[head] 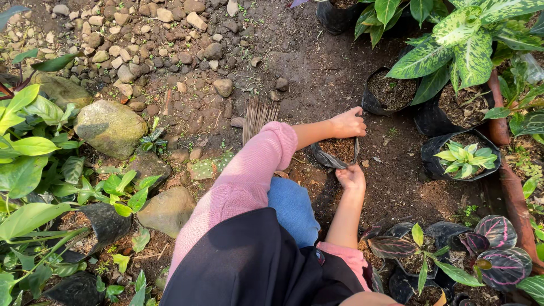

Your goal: The person kneels in a garden and handles small plants in black plastic bags, adjusting soil and leaves with both hands. They move between several potted plants, pressing soil and repositioning foliage, then place the pots back among others on the ground.

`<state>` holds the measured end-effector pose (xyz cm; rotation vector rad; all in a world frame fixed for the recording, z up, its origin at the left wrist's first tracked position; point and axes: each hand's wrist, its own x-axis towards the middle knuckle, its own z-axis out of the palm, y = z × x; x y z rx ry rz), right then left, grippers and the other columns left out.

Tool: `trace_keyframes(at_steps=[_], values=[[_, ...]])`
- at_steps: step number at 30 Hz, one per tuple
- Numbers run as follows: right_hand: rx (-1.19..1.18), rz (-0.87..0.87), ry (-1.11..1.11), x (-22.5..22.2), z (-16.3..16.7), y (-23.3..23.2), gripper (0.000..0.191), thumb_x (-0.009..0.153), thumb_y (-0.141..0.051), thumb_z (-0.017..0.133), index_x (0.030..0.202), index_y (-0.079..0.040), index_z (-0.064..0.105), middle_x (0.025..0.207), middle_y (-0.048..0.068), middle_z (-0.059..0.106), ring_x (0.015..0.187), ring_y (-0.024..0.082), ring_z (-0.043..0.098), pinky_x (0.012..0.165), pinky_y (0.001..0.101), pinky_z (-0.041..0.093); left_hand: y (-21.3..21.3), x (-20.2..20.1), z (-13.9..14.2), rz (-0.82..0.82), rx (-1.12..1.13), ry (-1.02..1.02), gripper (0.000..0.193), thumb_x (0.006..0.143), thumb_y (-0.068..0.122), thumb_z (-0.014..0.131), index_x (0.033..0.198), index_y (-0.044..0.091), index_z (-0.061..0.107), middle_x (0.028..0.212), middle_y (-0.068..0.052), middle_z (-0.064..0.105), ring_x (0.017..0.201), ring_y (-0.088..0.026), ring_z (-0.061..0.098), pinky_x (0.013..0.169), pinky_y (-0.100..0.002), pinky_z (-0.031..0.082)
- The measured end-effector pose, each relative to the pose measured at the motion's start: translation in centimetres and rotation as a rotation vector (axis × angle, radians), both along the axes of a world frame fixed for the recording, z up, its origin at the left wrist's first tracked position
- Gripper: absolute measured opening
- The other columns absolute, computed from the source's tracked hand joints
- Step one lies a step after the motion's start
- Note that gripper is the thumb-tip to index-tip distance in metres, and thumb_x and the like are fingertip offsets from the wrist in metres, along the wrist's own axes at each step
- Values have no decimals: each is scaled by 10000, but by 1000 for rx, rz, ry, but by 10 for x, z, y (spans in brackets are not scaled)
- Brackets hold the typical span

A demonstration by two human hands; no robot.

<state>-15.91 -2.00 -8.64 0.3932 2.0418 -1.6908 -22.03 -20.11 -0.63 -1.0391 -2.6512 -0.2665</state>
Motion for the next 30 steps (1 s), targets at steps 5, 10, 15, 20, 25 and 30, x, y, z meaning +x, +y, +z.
trace_keyframes(at_steps=[5, 10, 15, 20, 25, 30], values=[[5, -5, 14, 4, -2, -5, 275, 1028, -108, 429, 1200, 11, 607, 1136, 127, 684, 1019, 202, 653, 898, 363, 528, 2, 4, 5, -17, 3, 8, 96, 863, 173, 626, 794, 209, 682, 795, 51, 637, 876, -177, 652, 1015, -462, 374], [38, -58, 70, 16, -9, -8, 276, 1030, -109, 428, 1208, 10, 602, 1152, 128, 681, 1038, 201, 649, 912, 361, 522, 9, 1, 6, -229, 118, 57, 74, 824, 163, 636, 799, 219, 679, 797, 65, 615, 909, -166, 629, 1068, -482, 347], [33, -63, 63, 19, -6, -11, 278, 1032, -109, 426, 1215, 9, 598, 1168, 129, 678, 1058, 200, 645, 927, 358, 517, 12, 0, 13, -216, 60, 26, 107, 850, 145, 649, 793, 222, 695, 774, 61, 611, 863, -181, 637, 1094, -500, 333], [9, -50, 16, 2, 3, -1, 280, 1034, -110, 425, 1223, 8, 593, 1184, 130, 675, 1078, 200, 642, 941, 356, 511, 13, 0, 19, -227, 59, 70, 97, 844, 148, 653, 804, 217, 708, 774, 56, 620, 850, -183, 648, 1112, -513, 314], [7, -26, 34, -34, 10, 16, 281, 1036, -111, 423, 1231, 6, 589, 1200, 131, 672, 1097, 199, 638, 956, 354, 506, 16, -2, 19, -232, 65, 44, 112, 861, 161, 660, 766, 209, 696, 777, 47, 633, 852, -180, 654, 1123, -526, 303], [10, -22, 11, -50, 16, 21, 284, 1037, -111, 422, 1239, 5, 584, 1216, 133, 669, 1117, 198, 634, 970, 351, 500, 16, -2, 22, -232, 45, 28, 101, 842, 136, 646, 784, 205, 692, 782, 61, 635, 857, -172, 655, 1121, -522, 301]])
